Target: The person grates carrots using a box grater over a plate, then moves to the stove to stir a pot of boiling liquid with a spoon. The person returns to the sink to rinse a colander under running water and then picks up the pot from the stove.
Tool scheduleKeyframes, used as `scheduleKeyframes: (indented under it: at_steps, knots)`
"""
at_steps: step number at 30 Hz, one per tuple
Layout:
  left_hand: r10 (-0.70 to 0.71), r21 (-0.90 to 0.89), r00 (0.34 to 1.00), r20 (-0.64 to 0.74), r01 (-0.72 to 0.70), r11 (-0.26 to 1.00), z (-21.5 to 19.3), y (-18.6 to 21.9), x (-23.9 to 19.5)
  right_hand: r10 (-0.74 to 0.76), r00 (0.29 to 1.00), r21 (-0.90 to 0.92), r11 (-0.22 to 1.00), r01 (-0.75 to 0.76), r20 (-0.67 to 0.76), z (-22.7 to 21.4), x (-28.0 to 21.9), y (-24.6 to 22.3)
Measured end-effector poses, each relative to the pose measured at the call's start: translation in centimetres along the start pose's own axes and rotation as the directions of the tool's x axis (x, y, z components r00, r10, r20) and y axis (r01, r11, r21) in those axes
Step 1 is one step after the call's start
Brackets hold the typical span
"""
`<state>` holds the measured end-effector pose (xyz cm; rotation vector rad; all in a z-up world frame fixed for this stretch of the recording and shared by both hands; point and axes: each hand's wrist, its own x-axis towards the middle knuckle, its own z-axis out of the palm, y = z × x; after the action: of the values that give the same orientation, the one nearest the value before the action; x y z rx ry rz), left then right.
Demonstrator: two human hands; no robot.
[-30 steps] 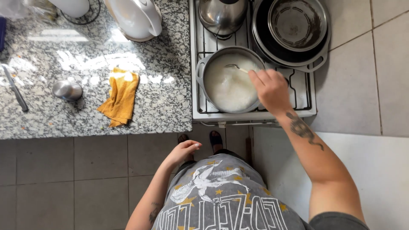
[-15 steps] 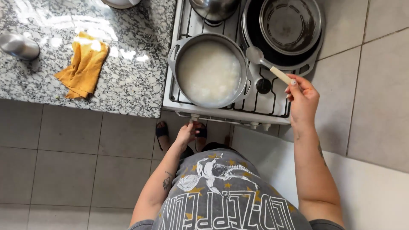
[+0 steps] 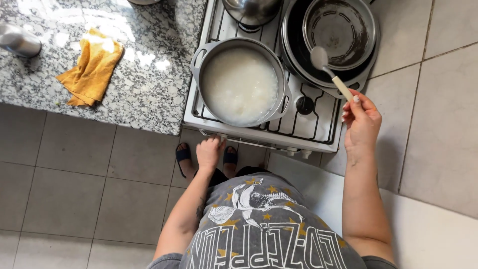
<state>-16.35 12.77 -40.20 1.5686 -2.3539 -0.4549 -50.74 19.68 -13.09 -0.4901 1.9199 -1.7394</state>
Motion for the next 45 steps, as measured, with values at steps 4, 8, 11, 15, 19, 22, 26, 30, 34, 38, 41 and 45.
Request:
scheduleKeyframes:
  at_steps: [4,8,11,15,19,22,26,30,34,38,41,45]
  knots:
    - [0.311,0.33,0.938,-0.152,-0.249,0.911,1.1,-0.5,0.5,0.041,0.999,0.048,0.998,-0.041,0.007,0.3,0.6,-0.3]
    - [0.201,0.314,0.976,-0.086,-0.165,0.935,-0.7,0.6,0.3,-0.096,0.993,-0.106,0.989,0.102,0.061,2.6,0.6,0.0]
    - [0.1,0.236,0.995,0.007,-0.098,0.967,-2.2,-0.3,-0.9,-0.35,0.901,-0.317,0.85,0.42,0.256,5.7,0.4,-0.6]
    - [-0.041,-0.011,0.996,0.083,0.042,0.999,-10.4,-1.4,-3.0,-0.631,0.584,-0.454,0.379,0.807,0.511,10.3,1.4,-0.2]
    - [-0.278,-0.203,0.948,0.153,0.305,0.93,-16.7,-3.1,-5.3,-0.644,0.347,-0.526,-0.103,0.844,0.682,13.7,3.5,2.1]
    - [-0.396,-0.221,0.901,0.179,0.429,0.876,-18.9,-4.5,-7.3,-0.57,0.426,-0.534,-0.028,0.845,0.703,14.8,3.4,2.8]
    - [-0.458,-0.273,0.861,0.221,0.506,0.818,-20.7,-5.5,-7.5,-0.472,0.585,-0.527,0.264,0.808,0.66,14.6,3.2,4.6]
    - [-0.394,-0.305,0.878,0.272,0.467,0.83,-22.7,-5.7,-4.9,-0.428,0.588,-0.509,0.295,0.809,0.686,15.2,1.4,4.1]
    - [-0.31,-0.323,0.91,0.277,0.392,0.862,-24.0,-5.9,-2.8,-0.314,0.661,-0.524,0.421,0.74,0.682,15.4,-1.5,3.4]
    - [-0.259,-0.357,0.925,0.279,0.351,0.866,-25.1,-5.9,-1.2,-0.194,0.716,-0.551,0.516,0.656,0.671,15.1,-3.3,4.0]
    - [-0.211,-0.397,0.935,0.286,0.316,0.862,-25.9,-5.4,-0.2,-0.067,0.805,-0.57,0.671,0.473,0.59,15.2,-5.2,2.0]
    - [-0.144,-0.41,0.95,0.278,0.254,0.876,-26.3,-5.1,0.8,0.043,0.866,-0.57,0.769,0.29,0.499,13.9,-5.6,1.4]
